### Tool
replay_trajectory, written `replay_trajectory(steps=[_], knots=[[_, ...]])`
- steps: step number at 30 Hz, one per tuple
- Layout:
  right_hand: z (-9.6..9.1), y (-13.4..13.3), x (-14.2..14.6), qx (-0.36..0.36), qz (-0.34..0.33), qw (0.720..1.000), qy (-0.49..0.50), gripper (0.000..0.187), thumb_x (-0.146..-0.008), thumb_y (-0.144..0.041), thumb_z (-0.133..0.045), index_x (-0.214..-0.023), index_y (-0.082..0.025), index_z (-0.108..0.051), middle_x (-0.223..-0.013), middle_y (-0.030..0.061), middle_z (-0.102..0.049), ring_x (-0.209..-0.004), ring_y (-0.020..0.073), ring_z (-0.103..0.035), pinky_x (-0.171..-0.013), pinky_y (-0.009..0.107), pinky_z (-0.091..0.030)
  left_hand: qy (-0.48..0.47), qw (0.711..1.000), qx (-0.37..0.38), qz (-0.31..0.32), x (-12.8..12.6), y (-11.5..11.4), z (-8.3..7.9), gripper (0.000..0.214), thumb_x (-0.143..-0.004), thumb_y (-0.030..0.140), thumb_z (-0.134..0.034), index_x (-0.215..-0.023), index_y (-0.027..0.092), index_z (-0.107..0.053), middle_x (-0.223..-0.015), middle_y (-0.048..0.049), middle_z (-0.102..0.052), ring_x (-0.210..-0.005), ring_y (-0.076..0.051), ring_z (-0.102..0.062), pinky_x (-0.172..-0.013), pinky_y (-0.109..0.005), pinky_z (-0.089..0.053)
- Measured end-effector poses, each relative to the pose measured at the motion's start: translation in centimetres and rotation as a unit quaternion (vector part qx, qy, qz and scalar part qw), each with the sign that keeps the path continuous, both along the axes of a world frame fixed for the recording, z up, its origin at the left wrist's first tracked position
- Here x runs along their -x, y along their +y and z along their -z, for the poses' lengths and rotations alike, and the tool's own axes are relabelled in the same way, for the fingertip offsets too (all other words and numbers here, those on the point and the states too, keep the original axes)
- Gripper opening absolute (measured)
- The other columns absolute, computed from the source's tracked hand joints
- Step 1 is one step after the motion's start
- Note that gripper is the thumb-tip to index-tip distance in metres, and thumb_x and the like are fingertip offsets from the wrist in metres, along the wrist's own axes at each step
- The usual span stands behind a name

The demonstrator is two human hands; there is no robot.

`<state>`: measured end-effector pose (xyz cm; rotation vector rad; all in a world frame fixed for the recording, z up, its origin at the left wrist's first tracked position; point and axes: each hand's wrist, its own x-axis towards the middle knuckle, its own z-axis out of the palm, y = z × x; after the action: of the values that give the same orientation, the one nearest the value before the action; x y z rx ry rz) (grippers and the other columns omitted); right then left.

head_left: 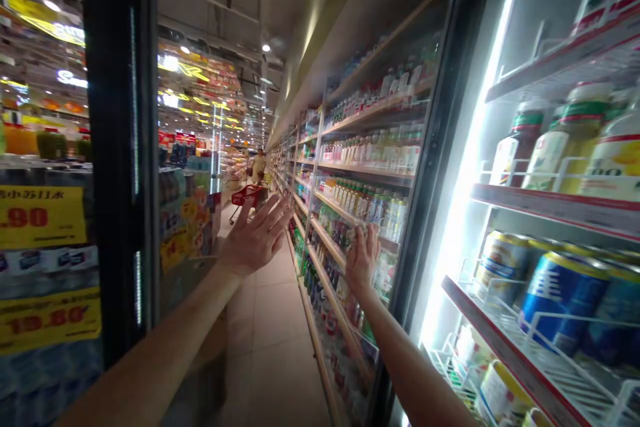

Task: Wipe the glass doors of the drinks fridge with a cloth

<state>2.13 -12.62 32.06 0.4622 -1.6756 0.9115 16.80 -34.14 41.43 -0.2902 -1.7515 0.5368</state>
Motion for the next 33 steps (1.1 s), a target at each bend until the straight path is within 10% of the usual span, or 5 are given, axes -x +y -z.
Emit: replay_trajectory(steps=[6,15,22,29,33], knots=[[-1.6,3.7,2.8,0.170,0.056,0.981,-0.069,0.056,-0.086,-0.025,-0.021,-0.136,-0.004,-0.036,-0.142,0.0236,-0.029,-0.137,0.0312,-0.021,-0.105,0.056,-0.025,0.009,1.000,0.010,-0.008,-0.2,0.6,0.0,0.054,-0.088,0.024,-0.043,-0.140,0.023,-0.029,-0.142,-0.0061,-0.036,-0.136,-0.018,-0.024,-0.116,-0.044,0.000],[-0.6,-3.4,-2.9,-0.137,-0.008,0.985,0.105,0.046,-0.086,-0.019,-0.035,-0.130,-0.026,-0.047,-0.143,0.0086,-0.036,-0.139,0.0225,-0.021,-0.109,0.052,-0.020,0.003,1.000,0.005,-0.003,-0.2,0.4,0.0,0.055,-0.088,0.025,-0.045,-0.140,0.025,-0.029,-0.143,-0.0042,-0.036,-0.137,-0.016,-0.022,-0.116,-0.042,-0.001],[-1.9,5.1,2.9,0.111,0.085,0.989,-0.049,0.052,-0.086,-0.023,-0.024,-0.135,-0.014,-0.039,-0.141,0.0198,-0.036,-0.135,0.0282,-0.028,-0.101,0.059,-0.028,-0.001,1.000,0.004,0.003,-0.3,0.6,0.1,0.055,-0.088,0.025,-0.043,-0.141,0.024,-0.028,-0.142,-0.0057,-0.038,-0.136,-0.019,-0.026,-0.116,-0.045,-0.003],[-0.6,-2.4,-1.4,-0.097,0.006,0.992,0.080,0.045,-0.087,-0.023,-0.034,-0.130,-0.024,-0.047,-0.144,0.0094,-0.035,-0.139,0.0226,-0.020,-0.108,0.051,-0.023,0.004,1.000,0.004,0.004,-0.1,0.1,0.1,0.057,-0.088,0.025,-0.045,-0.142,0.024,-0.025,-0.141,-0.0049,-0.039,-0.135,-0.018,-0.028,-0.116,-0.043,-0.003],[-0.9,-0.5,-0.1,-0.071,0.014,0.997,0.039,0.044,-0.086,-0.026,-0.035,-0.129,-0.027,-0.048,-0.142,0.0060,-0.038,-0.136,0.0204,-0.027,-0.110,0.050,-0.021,0.000,1.000,0.002,0.008,-0.1,0.0,0.0,0.061,-0.087,0.025,-0.046,-0.143,0.025,-0.021,-0.141,-0.0053,-0.039,-0.134,-0.018,-0.030,-0.116,-0.044,-0.004]])
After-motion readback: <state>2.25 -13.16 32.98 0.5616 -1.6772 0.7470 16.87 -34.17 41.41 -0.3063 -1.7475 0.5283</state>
